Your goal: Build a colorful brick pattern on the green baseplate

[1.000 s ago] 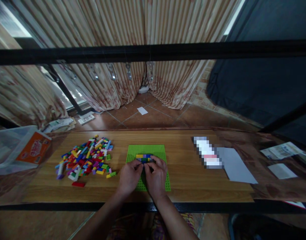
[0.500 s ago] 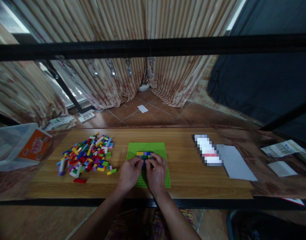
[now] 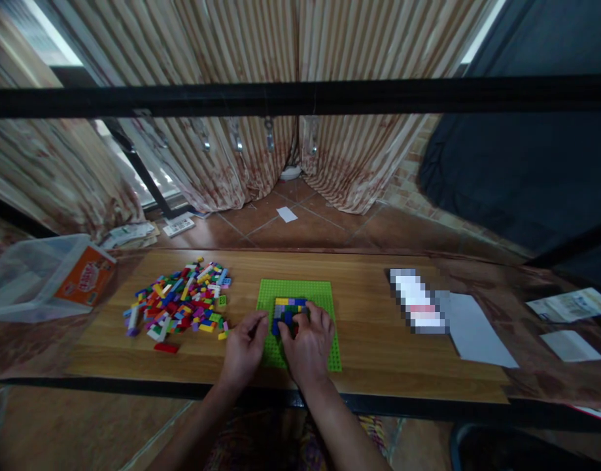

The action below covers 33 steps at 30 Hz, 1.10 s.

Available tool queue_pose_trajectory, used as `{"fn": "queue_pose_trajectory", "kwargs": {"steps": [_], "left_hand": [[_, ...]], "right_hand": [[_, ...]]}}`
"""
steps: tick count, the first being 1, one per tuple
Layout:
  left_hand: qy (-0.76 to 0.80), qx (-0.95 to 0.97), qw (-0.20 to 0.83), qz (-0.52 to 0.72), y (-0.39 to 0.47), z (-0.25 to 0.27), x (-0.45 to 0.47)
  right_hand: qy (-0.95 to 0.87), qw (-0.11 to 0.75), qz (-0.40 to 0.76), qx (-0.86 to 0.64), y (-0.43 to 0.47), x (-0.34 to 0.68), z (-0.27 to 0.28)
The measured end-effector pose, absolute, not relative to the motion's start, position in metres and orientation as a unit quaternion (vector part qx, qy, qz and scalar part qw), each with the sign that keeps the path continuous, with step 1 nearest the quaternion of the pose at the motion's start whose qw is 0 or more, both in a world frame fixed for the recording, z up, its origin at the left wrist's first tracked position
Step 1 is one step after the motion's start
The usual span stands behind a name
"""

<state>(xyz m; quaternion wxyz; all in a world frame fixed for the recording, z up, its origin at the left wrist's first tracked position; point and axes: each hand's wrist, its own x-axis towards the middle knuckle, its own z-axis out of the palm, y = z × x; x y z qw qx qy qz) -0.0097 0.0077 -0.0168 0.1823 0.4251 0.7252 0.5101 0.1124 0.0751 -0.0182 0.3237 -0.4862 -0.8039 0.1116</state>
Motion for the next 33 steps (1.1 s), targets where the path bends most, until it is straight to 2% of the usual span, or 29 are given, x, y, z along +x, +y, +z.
{"fn": "queue_pose_trajectory", "kwargs": {"steps": [7, 13, 25, 33], "left_hand": [[0.721, 0.457, 0.153, 0.498, 0.005, -0.02, -0.006], [0.72, 0.501, 0.115, 0.466, 0.005, -0.019, -0.006], [0.732, 0.524, 0.106, 0.423, 0.004, -0.016, -0.005], [0.732, 0.531, 0.102, 0.416, 0.004, -0.015, -0.005]], "right_hand": [[-0.801, 0.348, 0.188, -0.449, 0.089, 0.131, -0.017], [-0.804, 0.333, 0.241, -0.43, 0.102, 0.145, -0.013], [-0.845, 0.278, 0.207, -0.407, 0.102, 0.145, -0.016], [-0.859, 0.281, 0.217, -0.37, 0.1, 0.137, -0.011]]}}
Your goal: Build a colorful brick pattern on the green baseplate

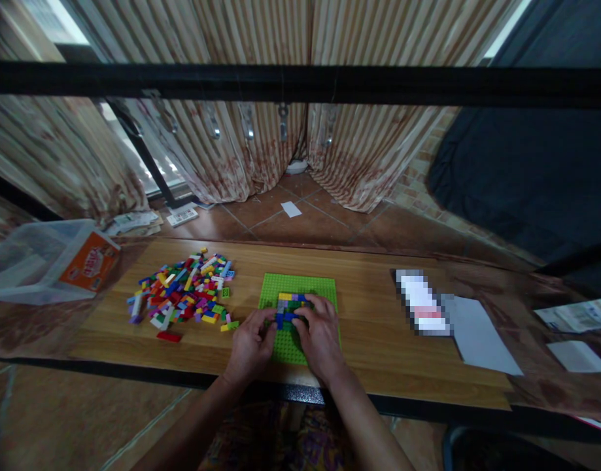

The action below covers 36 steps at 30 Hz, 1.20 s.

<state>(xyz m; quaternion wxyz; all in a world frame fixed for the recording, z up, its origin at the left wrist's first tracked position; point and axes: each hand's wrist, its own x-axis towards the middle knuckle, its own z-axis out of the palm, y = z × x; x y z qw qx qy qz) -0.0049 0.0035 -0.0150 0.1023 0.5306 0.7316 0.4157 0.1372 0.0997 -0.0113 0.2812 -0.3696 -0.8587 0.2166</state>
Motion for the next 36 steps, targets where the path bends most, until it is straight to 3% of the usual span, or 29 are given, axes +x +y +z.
{"fn": "queue_pose_trajectory", "kwargs": {"steps": [17, 36], "left_hand": [[0.735, 0.523, 0.113, 0.416, 0.004, -0.016, -0.004], [0.737, 0.521, 0.117, 0.414, 0.004, -0.018, -0.004]], "right_hand": [[-0.86, 0.287, 0.213, -0.364, 0.101, 0.134, -0.017], [-0.755, 0.389, 0.263, -0.457, 0.103, 0.151, -0.015]]}}
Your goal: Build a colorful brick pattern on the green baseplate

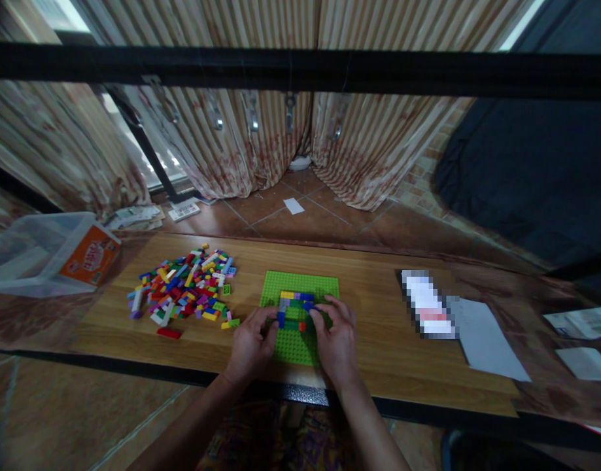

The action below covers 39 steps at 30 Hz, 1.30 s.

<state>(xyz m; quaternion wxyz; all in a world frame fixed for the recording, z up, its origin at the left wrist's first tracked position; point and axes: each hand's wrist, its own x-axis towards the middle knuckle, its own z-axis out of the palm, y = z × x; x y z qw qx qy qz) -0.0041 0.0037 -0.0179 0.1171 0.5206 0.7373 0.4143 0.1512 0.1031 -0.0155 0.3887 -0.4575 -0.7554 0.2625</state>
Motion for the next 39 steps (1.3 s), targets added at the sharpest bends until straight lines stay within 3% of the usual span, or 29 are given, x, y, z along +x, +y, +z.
{"fn": "queue_pose_trajectory", "kwargs": {"steps": [8, 26, 39], "left_hand": [[0.734, 0.525, 0.115, 0.415, 0.004, -0.015, -0.004], [0.733, 0.527, 0.109, 0.415, 0.004, -0.016, -0.004], [0.736, 0.525, 0.109, 0.414, 0.004, -0.016, -0.004]], "right_hand": [[-0.728, 0.405, 0.296, -0.467, 0.109, 0.159, -0.018], [-0.828, 0.329, 0.21, -0.402, 0.108, 0.137, -0.022], [-0.792, 0.361, 0.226, -0.437, 0.107, 0.137, -0.023]]}}
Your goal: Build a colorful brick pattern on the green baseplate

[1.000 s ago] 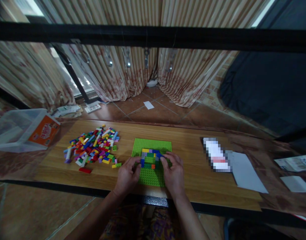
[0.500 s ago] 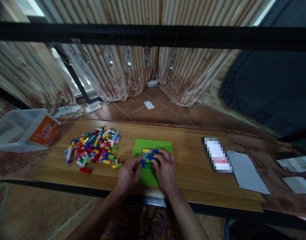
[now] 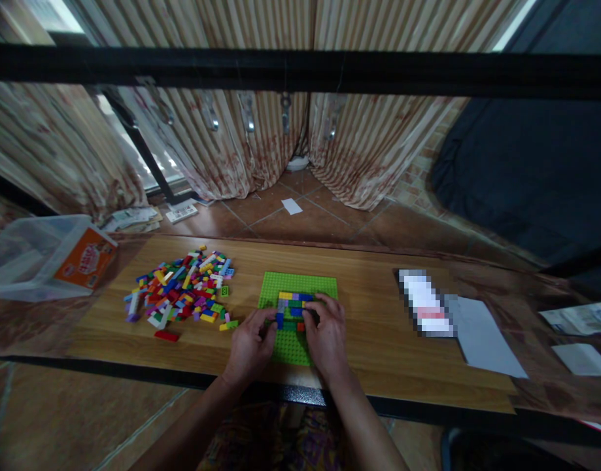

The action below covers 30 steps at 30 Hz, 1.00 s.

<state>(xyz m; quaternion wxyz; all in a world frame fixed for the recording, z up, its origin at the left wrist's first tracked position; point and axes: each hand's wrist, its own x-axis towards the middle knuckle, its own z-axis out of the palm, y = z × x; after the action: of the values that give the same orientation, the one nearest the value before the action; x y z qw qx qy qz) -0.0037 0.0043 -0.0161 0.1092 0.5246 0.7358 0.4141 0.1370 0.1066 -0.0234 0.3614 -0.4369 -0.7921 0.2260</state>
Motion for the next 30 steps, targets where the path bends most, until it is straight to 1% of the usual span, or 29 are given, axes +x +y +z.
{"fn": "queue_pose_trajectory", "kwargs": {"steps": [24, 30], "left_hand": [[0.735, 0.53, 0.108, 0.41, 0.0047, -0.0165, -0.0036], [0.732, 0.532, 0.106, 0.414, 0.0051, -0.0185, -0.0044]], "right_hand": [[-0.757, 0.372, 0.281, -0.458, 0.1047, 0.1354, -0.0223], [-0.769, 0.365, 0.27, -0.45, 0.103, 0.1322, -0.0249]]}}
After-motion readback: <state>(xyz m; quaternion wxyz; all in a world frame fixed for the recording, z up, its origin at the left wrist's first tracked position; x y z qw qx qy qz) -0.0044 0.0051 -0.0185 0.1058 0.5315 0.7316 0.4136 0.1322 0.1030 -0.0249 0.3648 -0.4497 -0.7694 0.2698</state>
